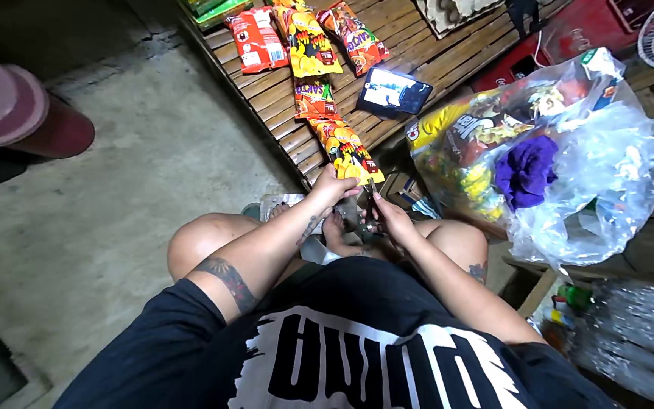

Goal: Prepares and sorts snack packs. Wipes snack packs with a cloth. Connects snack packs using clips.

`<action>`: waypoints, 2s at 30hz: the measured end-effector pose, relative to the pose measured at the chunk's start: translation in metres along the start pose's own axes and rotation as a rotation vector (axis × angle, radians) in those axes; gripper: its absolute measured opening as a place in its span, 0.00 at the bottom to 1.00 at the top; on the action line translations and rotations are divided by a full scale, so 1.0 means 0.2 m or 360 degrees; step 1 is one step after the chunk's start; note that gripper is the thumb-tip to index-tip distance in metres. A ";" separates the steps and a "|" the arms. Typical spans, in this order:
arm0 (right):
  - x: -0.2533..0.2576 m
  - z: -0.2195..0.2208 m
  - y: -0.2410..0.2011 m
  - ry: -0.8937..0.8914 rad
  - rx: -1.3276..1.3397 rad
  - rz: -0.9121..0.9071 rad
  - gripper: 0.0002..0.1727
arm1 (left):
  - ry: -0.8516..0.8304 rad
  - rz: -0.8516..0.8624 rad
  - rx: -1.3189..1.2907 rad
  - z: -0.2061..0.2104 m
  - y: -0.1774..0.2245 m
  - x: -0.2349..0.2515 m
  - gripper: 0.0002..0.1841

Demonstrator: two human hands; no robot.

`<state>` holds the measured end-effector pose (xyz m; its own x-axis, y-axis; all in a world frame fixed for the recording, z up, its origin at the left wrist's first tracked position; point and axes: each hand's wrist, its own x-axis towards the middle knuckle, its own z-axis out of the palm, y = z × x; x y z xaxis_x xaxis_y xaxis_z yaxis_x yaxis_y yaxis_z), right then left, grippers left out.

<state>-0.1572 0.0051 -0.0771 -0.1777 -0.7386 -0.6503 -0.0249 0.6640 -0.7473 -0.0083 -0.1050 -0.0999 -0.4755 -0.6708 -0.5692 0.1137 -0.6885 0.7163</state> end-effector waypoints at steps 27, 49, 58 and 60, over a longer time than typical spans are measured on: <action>0.00 0.02 0.02 0.0122 -0.0276 -0.0092 0.24 | 0.0023 0.0006 0.0001 0.00 0.00 0.00 0.31; 0.00 0.01 0.01 0.0183 -0.0403 -0.0089 0.24 | 0.0016 -0.0011 0.0013 0.01 0.00 0.00 0.31; 0.00 0.00 0.02 0.0193 -0.0448 -0.0132 0.25 | 0.0016 -0.0006 0.0007 0.01 -0.01 0.00 0.32; 0.00 0.01 0.03 0.0202 -0.0439 -0.0142 0.25 | 0.0013 -0.0010 0.0007 0.01 0.00 0.00 0.32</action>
<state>-0.1564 0.0080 -0.0818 -0.2835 -0.7863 -0.5489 -0.3088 0.6167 -0.7241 -0.0094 -0.1042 -0.1003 -0.4690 -0.6687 -0.5769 0.1068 -0.6914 0.7145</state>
